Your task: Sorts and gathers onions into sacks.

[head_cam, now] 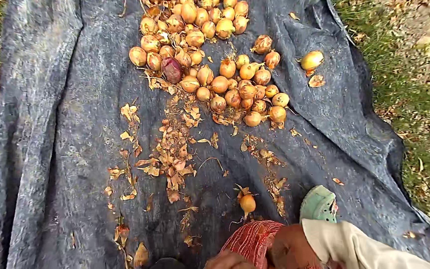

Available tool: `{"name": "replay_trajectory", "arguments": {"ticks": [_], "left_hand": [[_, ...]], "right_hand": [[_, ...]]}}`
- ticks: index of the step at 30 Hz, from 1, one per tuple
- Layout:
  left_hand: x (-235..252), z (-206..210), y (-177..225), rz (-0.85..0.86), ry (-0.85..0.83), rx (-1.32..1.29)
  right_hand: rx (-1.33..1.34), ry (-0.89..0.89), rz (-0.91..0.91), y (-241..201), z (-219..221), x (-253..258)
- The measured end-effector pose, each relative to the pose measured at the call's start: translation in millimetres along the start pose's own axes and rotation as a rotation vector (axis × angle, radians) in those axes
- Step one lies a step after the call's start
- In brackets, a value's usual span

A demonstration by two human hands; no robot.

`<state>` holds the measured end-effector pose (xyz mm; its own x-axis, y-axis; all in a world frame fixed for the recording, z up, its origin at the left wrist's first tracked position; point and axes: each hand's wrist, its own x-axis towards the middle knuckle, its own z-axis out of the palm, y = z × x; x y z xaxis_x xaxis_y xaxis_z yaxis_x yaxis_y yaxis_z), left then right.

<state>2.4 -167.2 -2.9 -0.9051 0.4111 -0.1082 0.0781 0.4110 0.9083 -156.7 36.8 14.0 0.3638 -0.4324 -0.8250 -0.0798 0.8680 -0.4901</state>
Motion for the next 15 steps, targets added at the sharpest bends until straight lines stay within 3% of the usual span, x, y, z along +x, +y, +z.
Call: {"name": "replay_trajectory", "arguments": {"ticks": [1,2,3,5,6,8,12,15], "left_hand": [[22.9,4.7,-35.3,0.089,0.169,0.125],[50.3,8.6,-61.6,0.153,0.226,0.228],[76.1,12.6,-73.3,0.175,0.145,0.272],[123.2,26.3,-64.1,0.083,-0.361,0.258],[141.2,43.8,-58.8,0.047,-0.609,0.268],[159.1,86.4,-57.4,0.013,-0.843,0.28],[178.6,133.2,-34.6,-0.211,-0.762,0.199],[193.7,151.9,-31.1,-0.104,-0.809,0.198]], "right_hand": [[0.108,0.084,-0.093,-8.7,-24.0,-20.4],[0.182,0.262,-0.134,-16.2,-47.0,-35.6],[0.203,0.535,-0.1,-21.0,-70.4,-43.0],[0.056,1.156,0.065,-5.7,-126.0,-30.7],[0.004,1.358,0.177,10.8,-155.6,-19.6],[0.104,1.506,0.345,39.8,-202.8,0.3],[0.171,1.571,0.458,48.2,-232.7,43.3],[0.087,1.557,0.509,54.1,-234.2,48.8]]}}
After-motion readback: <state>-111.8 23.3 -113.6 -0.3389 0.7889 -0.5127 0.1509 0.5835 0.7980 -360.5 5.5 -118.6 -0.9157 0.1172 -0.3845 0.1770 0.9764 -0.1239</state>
